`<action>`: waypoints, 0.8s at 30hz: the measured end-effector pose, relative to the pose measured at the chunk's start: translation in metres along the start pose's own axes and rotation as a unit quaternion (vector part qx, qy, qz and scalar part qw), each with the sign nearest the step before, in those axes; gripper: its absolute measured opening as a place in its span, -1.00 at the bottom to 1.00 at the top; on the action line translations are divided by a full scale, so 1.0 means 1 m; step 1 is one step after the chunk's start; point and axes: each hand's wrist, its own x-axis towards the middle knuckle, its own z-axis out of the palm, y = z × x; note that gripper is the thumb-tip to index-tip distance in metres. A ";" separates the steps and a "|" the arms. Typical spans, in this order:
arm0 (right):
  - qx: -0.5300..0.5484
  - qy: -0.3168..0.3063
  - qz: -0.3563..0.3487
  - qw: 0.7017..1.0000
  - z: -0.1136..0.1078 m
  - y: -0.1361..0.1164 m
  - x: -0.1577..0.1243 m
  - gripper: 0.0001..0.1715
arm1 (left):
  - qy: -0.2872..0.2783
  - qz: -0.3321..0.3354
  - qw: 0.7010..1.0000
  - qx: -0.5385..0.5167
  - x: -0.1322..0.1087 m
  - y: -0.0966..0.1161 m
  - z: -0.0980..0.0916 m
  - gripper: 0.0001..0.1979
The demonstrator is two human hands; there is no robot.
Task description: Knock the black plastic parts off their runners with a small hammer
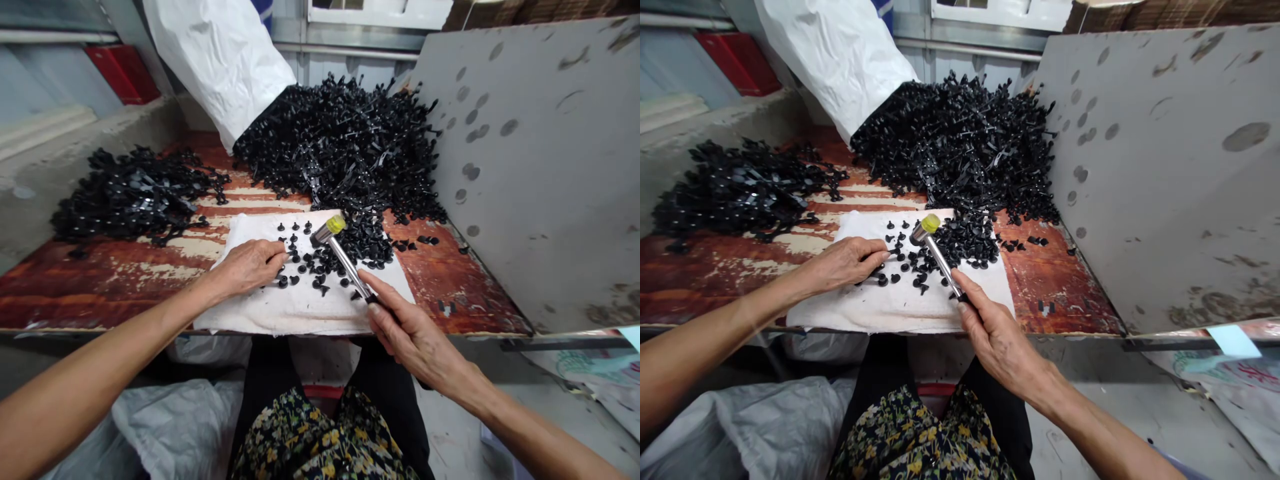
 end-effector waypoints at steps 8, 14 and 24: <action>-0.155 -0.040 -0.127 0.979 0.004 -0.010 0.014 -0.36 | -0.010 -0.002 1.000 -0.021 0.004 -0.004 0.001 -0.74; -0.199 -0.054 -0.147 0.967 0.007 -0.010 0.014 -0.32 | -0.009 0.009 0.999 -0.034 0.005 -0.009 0.003 -0.75; -0.206 -0.011 -0.169 0.964 0.005 -0.016 0.013 -0.33 | 0.004 0.018 0.998 -0.065 0.004 -0.010 0.004 -0.71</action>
